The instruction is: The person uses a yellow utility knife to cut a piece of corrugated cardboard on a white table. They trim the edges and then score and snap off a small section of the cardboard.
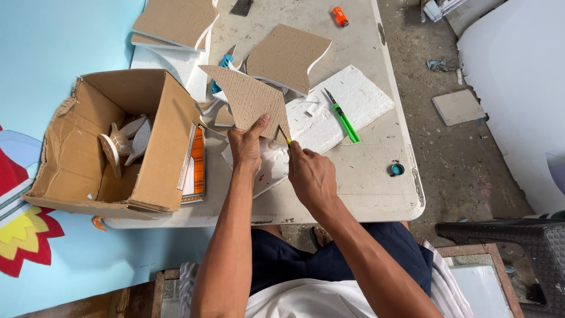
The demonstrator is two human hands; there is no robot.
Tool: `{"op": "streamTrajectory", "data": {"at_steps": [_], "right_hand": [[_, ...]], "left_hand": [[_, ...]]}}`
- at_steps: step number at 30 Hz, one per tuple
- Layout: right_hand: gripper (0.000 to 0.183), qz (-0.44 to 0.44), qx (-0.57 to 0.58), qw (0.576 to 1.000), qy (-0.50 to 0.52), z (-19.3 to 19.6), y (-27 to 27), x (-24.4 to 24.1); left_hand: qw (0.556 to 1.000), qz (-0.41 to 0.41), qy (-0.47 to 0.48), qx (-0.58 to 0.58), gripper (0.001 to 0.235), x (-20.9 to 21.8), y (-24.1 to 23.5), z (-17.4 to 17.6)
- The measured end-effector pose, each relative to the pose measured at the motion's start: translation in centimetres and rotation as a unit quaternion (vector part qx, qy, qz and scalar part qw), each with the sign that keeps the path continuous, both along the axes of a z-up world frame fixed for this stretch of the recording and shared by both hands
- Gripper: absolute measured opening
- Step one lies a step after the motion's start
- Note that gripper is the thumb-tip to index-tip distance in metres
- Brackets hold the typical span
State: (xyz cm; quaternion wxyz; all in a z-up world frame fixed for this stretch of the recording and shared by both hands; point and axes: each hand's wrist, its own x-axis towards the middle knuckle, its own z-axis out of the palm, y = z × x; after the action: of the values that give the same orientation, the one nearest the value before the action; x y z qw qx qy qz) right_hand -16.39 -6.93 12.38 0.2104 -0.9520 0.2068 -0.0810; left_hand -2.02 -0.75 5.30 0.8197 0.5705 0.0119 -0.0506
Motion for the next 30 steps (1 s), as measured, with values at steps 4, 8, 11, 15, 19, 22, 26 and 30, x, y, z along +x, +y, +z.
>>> {"op": "streamTrajectory", "data": {"at_steps": [4,8,11,15,19,22,26,30], "right_hand": [[0.023,0.014,-0.013,0.999,-0.039,-0.6,-0.2,1.2],[0.025,0.02,-0.022,0.999,-0.04,-1.4,0.2,-0.4],[0.026,0.019,-0.045,0.996,-0.069,-3.0,0.2,-1.3],[0.028,0.006,-0.044,0.994,-0.096,-3.2,0.0,-0.4],[0.028,0.013,-0.06,0.991,-0.116,-3.0,0.2,-0.3],[0.028,0.021,-0.072,0.992,-0.103,-3.3,0.0,-1.5],[0.028,0.025,-0.088,0.994,-0.061,-4.2,-0.6,-4.0],[0.03,-0.018,0.014,0.997,-0.075,-2.8,-1.2,-5.1]], "left_hand": [[1.0,-0.004,-0.007,-0.011,0.033,0.8,-0.4,-1.4],[1.0,0.013,-0.001,-0.009,0.035,2.3,-0.2,-3.5],[1.0,0.011,0.005,-0.025,0.037,2.9,-0.3,-5.9],[0.999,0.004,0.023,-0.042,0.041,1.9,-0.7,-5.4],[0.997,0.013,0.033,-0.062,0.045,2.7,0.0,-5.6],[0.996,0.022,0.046,-0.069,0.046,2.7,-0.3,-5.0],[0.997,0.019,0.042,-0.06,0.045,3.5,0.2,-7.4],[0.998,-0.007,0.034,-0.056,0.048,1.3,1.0,-1.8]]}}
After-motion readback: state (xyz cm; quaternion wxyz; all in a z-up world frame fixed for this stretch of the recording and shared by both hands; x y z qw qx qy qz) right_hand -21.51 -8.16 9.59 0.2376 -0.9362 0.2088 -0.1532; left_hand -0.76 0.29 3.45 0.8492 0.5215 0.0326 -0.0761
